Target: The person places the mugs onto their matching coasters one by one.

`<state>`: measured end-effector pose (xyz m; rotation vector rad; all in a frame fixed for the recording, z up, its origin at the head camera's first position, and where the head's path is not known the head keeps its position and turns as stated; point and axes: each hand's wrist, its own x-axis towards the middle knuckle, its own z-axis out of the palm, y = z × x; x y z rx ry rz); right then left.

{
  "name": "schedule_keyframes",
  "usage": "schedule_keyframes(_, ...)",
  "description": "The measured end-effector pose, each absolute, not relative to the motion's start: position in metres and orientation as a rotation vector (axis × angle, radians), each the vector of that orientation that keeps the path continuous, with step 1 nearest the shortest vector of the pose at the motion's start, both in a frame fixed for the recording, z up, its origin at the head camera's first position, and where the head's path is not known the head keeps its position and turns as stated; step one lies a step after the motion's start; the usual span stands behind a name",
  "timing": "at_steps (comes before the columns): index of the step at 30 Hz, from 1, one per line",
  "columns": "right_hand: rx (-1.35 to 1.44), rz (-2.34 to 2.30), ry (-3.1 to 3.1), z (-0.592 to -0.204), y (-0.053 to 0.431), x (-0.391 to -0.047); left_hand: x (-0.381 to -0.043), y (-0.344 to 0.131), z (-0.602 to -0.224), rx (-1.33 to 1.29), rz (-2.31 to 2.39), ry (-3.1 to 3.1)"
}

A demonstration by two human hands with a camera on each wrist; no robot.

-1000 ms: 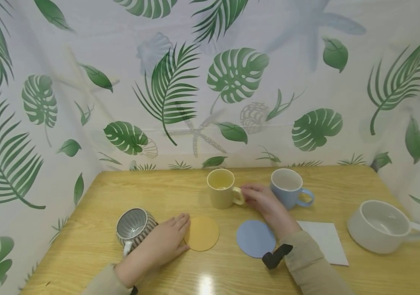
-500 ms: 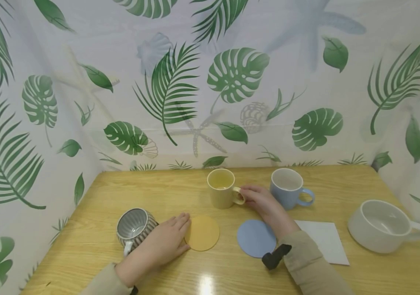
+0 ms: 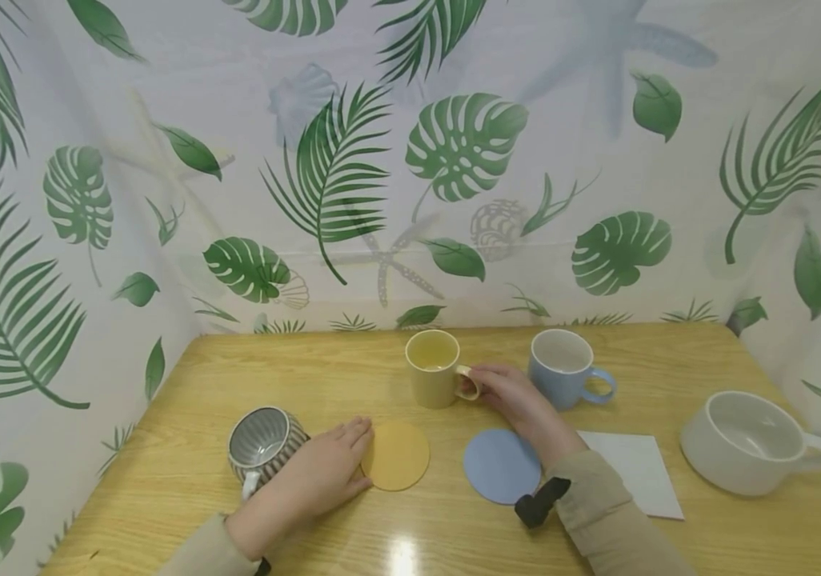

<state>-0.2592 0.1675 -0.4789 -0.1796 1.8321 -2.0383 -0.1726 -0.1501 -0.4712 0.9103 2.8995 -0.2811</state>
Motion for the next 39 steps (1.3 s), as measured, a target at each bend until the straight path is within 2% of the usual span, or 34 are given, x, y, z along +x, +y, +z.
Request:
schedule_keyframes(22,-0.429,-2.028,1.848,-0.485,0.158,-0.265,-0.173,-0.15,-0.477,0.86,-0.216,2.888)
schedule_keyframes(39,-0.473,-1.95,1.861,-0.488,0.16,-0.266,-0.17,-0.15,-0.471,0.851,-0.214,2.878)
